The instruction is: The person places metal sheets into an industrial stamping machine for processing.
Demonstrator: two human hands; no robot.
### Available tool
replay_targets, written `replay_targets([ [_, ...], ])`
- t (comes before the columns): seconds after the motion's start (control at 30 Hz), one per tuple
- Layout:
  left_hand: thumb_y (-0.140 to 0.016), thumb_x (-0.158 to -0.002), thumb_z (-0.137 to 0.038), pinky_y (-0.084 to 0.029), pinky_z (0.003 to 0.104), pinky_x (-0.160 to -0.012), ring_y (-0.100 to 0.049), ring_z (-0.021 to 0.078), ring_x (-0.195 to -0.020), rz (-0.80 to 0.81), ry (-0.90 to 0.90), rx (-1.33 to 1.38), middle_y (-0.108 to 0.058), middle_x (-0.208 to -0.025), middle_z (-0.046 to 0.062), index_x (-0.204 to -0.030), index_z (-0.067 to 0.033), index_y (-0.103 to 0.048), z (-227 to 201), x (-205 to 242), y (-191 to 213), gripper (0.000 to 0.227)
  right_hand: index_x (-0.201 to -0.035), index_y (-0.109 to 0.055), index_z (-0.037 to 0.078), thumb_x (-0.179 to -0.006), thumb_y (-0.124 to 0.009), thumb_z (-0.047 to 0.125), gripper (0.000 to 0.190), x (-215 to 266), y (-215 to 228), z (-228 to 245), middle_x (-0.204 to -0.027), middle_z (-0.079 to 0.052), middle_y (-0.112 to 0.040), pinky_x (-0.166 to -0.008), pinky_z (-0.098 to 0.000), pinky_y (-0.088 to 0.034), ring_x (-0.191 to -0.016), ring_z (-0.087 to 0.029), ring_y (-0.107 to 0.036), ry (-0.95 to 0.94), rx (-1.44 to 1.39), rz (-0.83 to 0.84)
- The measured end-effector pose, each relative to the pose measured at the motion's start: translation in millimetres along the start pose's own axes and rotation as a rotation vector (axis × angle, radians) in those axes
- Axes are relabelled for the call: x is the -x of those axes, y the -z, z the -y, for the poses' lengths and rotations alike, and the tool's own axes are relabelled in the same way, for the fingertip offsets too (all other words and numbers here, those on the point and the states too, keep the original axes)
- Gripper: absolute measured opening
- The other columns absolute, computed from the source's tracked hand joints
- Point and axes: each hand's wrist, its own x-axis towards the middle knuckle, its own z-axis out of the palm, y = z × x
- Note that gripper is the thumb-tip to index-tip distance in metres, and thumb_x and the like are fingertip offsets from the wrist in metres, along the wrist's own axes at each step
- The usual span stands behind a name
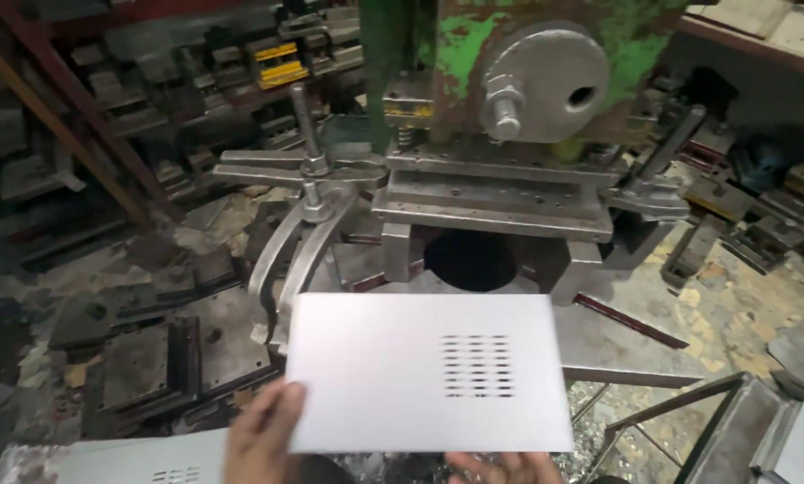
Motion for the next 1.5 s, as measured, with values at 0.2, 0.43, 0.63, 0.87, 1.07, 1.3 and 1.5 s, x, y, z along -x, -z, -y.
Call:
replay_targets([
  [0.2,-0.074,-0.088,-0.022,-0.056,0.037,-0.076,-0.067,0.0259,-0.092,0.003,0.371,0.367,-0.072,-0.107,0.020,-0.121,0.0014,-0.073,-91.2,45.8,-135.7,0.040,-0.148,-0.039,0.005,-0.095,-0.058,0.004,0.057,-9.9,-12.0,62.5,-0.124,-0.025,-0.065,-0.086,-0.0499,-0.063,-0.105,-0.038,-0.071,0.536,-0.024,0.309],
  [0.43,-0.063,-0.095,-0.013,-0.063,0.040,-0.088,-0.075,0.0281,-0.097,0.285,0.258,0.455,-0.075,-0.107,0.020,-0.113,0.0090,-0.063,-78.0,38.9,-154.9,0.028,-0.131,-0.049,-0.008,-0.087,-0.064,0.011,0.050,5.2,-40.2,117.1,-0.111,-0.020,-0.067,-0.093,-0.0475,-0.061,-0.101,-0.031,-0.069,0.594,-0.044,0.206],
  [0.63,-0.060,-0.095,-0.006,-0.060,0.037,-0.092,-0.074,0.0277,-0.101,0.203,0.163,0.579,-0.074,-0.111,0.021,-0.116,0.0054,-0.065,-117.2,23.3,-185.4,0.024,-0.116,-0.060,-0.009,-0.094,-0.062,0.011,0.030,-3.2,-66.1,144.4,-0.109,-0.019,-0.067,-0.096,-0.0458,-0.060,-0.097,-0.028,-0.067,0.615,0.012,0.370],
  [0.87,-0.061,-0.097,-0.011,-0.061,0.036,-0.092,-0.074,0.0257,-0.099,0.152,0.147,0.574,-0.074,-0.108,0.019,-0.116,0.0062,-0.063,-125.2,-0.2,-211.2,0.025,-0.102,-0.056,-0.003,-0.094,-0.060,0.003,0.010,-39.2,-88.1,172.7,-0.101,-0.010,-0.060,-0.095,-0.0480,-0.062,-0.092,-0.028,-0.064,0.601,-0.026,0.373],
  [1.07,-0.062,-0.098,-0.014,-0.062,0.033,-0.086,-0.075,0.0242,-0.095,0.129,0.078,0.537,-0.073,-0.104,0.017,-0.110,0.0056,-0.064,-121.6,-23.0,-224.4,0.023,-0.105,-0.060,-0.008,-0.096,-0.060,0.004,0.015,-57.6,-100.6,183.7,-0.103,-0.012,-0.059,-0.096,-0.0451,-0.061,-0.092,-0.026,-0.061,0.572,-0.029,0.335],
  [1.3,-0.063,-0.099,-0.014,-0.063,0.032,-0.081,-0.074,0.0237,-0.090,0.108,0.005,0.530,-0.072,-0.098,0.015,-0.103,0.0052,-0.064,-104.2,-45.6,-227.5,0.020,-0.103,-0.060,-0.006,-0.092,-0.063,0.002,0.014,-61.9,-110.8,178.9,-0.102,-0.014,-0.061,-0.086,-0.0473,-0.065,-0.086,-0.028,-0.063,0.609,-0.092,0.301],
  [1.5,-0.061,-0.100,-0.012,-0.063,0.033,-0.078,-0.075,0.0254,-0.088,0.120,0.004,0.559,-0.072,-0.096,0.016,-0.102,0.0056,-0.063,-92.7,-47.6,-235.2,0.018,-0.106,-0.061,-0.004,-0.090,-0.065,0.002,0.017,-64.0,-108.5,179.9,-0.103,-0.013,-0.063,-0.084,-0.0467,-0.065,-0.085,-0.028,-0.064,0.636,-0.098,0.251],
])
